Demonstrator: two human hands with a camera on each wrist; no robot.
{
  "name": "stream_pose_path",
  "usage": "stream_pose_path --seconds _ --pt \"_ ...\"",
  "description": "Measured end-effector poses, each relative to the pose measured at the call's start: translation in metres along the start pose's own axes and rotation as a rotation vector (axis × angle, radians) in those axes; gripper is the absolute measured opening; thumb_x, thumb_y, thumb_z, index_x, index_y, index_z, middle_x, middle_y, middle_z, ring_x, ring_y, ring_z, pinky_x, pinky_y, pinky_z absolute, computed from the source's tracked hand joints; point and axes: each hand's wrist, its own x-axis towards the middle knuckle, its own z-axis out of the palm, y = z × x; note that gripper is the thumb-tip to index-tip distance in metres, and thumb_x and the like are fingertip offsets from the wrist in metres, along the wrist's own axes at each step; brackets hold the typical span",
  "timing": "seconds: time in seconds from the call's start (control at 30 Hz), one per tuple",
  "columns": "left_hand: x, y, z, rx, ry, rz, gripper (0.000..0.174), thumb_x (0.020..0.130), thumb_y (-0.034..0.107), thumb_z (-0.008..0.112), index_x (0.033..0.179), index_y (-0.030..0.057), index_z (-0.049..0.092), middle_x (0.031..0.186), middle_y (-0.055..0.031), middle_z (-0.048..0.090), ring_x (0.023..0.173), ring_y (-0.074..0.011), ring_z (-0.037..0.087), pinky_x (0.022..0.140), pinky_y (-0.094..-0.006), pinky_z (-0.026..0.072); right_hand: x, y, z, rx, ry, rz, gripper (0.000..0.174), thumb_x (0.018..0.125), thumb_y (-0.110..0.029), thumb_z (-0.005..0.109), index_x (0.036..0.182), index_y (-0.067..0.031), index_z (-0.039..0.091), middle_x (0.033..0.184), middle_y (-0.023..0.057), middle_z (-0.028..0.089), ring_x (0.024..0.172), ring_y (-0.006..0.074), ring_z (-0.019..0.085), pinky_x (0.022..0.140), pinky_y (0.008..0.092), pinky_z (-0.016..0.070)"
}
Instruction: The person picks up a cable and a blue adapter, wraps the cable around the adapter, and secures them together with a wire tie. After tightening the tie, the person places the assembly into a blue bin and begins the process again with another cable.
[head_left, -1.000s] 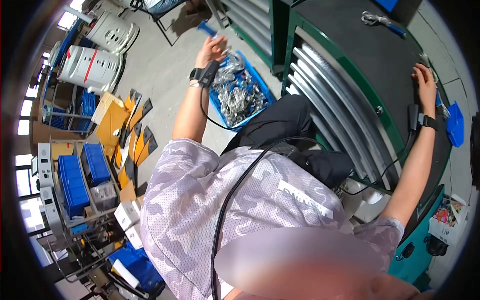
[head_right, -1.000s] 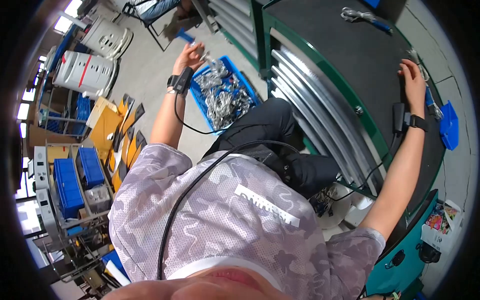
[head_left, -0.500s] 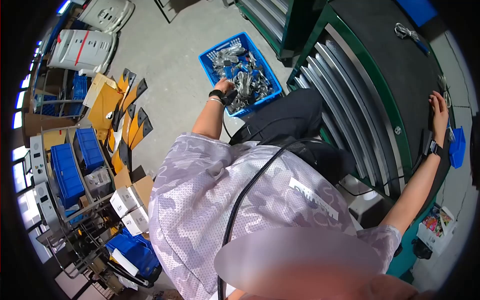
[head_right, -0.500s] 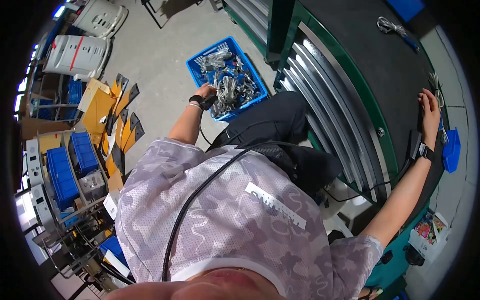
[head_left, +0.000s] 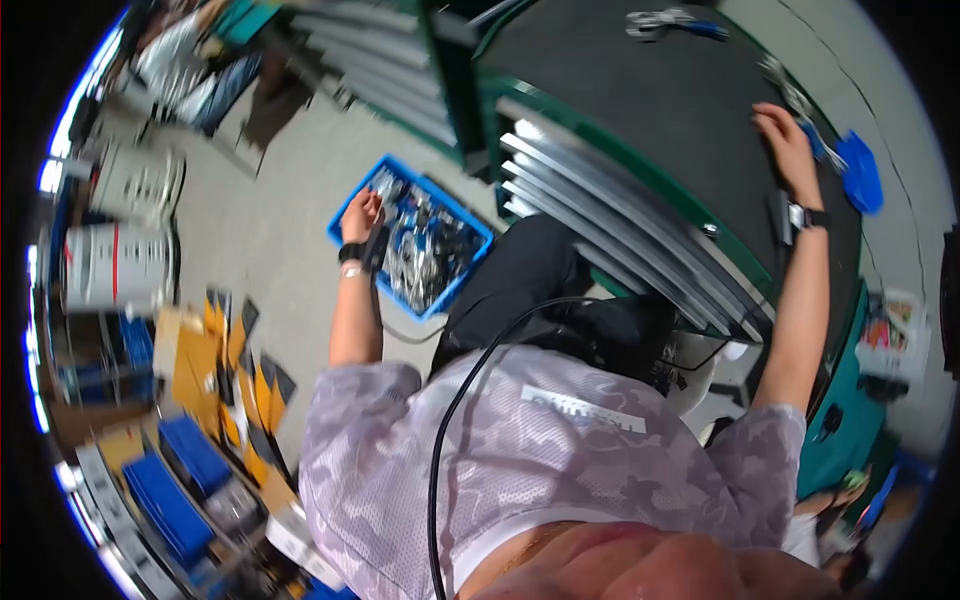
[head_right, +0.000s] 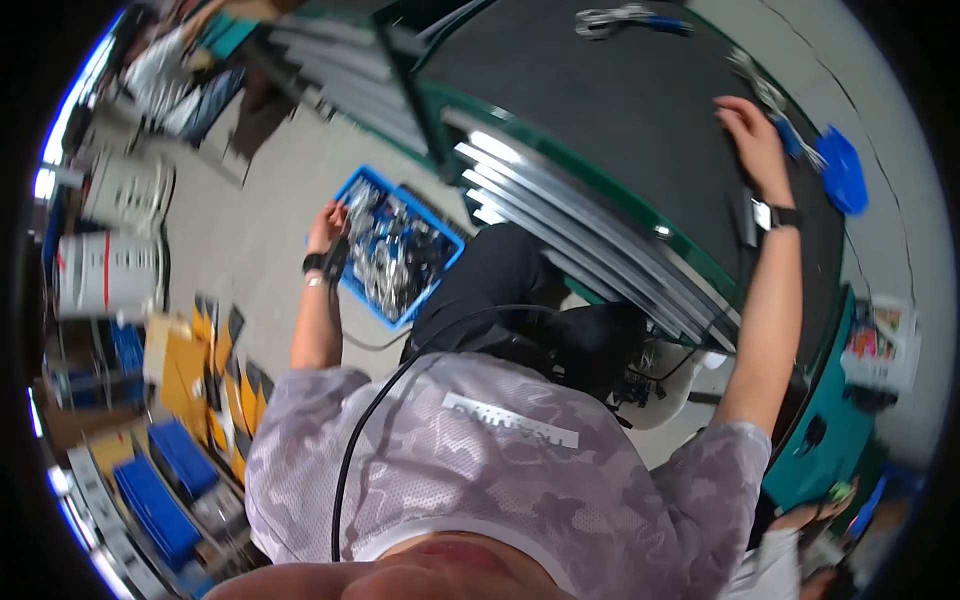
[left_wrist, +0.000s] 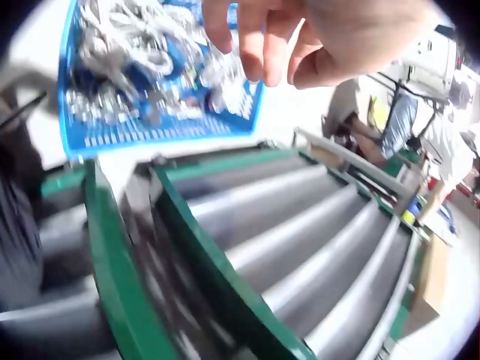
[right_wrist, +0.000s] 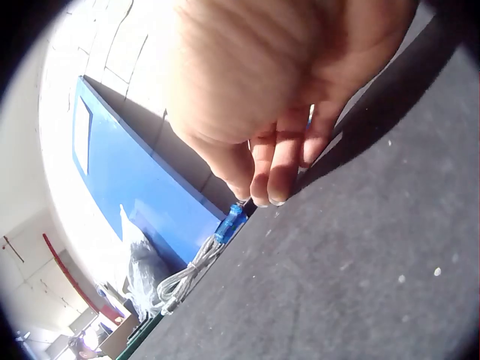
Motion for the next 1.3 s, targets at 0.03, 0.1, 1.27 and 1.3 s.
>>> stream_pose_path --seconds 0.03,0.1,1.27,1.3 --pt "-0.033 0.028 0.058 -0.048 -0.068 0.053 0.031 0.092 0.016 0.056 0.122 0.0098 0.054 0.108 -0.0031 0.065 0.094 -0.0156 0.063 0.08 -0.0348 0.0498 0.001 -0.002 0.002 -0.006 0.007 -0.004 0.023 0.095 -0.017 0.056 0.114 -0.005 0.062 0.101 0.0029 0.066 0.096 0.0111 0.061 0.085 0.0237 0.046" --pt "-0.09 0.076 0.155 0.061 -0.334 0.172 0.03 0.093 0.014 0.057 0.122 0.0045 0.054 0.111 -0.0067 0.064 0.101 -0.0156 0.061 0.087 -0.0324 0.0482 -0.003 -0.007 0.004 -0.008 0.031 -0.029 0.022 0.094 -0.017 0.059 0.111 -0.0048 0.063 0.099 0.0034 0.067 0.094 0.0107 0.062 0.083 0.0242 0.047" --pt "-0.25 -0.014 0.632 0.631 -1.033 1.446 0.034 0.083 0.015 0.072 0.107 0.0018 0.052 0.089 -0.0107 0.062 0.082 -0.0192 0.063 0.072 -0.0312 0.0514 -0.009 -0.053 -0.022 1.126 0.239 0.048 0.031 0.096 -0.036 0.056 0.112 -0.0101 0.061 0.113 -0.0002 0.061 0.105 0.0102 0.056 0.09 0.0302 0.0419" --pt "-0.252 -0.013 0.63 0.659 -1.042 1.424 0.035 0.081 0.013 0.073 0.106 0.0015 0.052 0.09 -0.0121 0.062 0.082 -0.0211 0.063 0.075 -0.0322 0.0511 -0.01 -0.055 -0.024 1.093 0.239 0.019 0.03 0.096 -0.034 0.057 0.113 -0.0102 0.061 0.113 -0.0004 0.061 0.106 0.0101 0.056 0.091 0.0305 0.042"
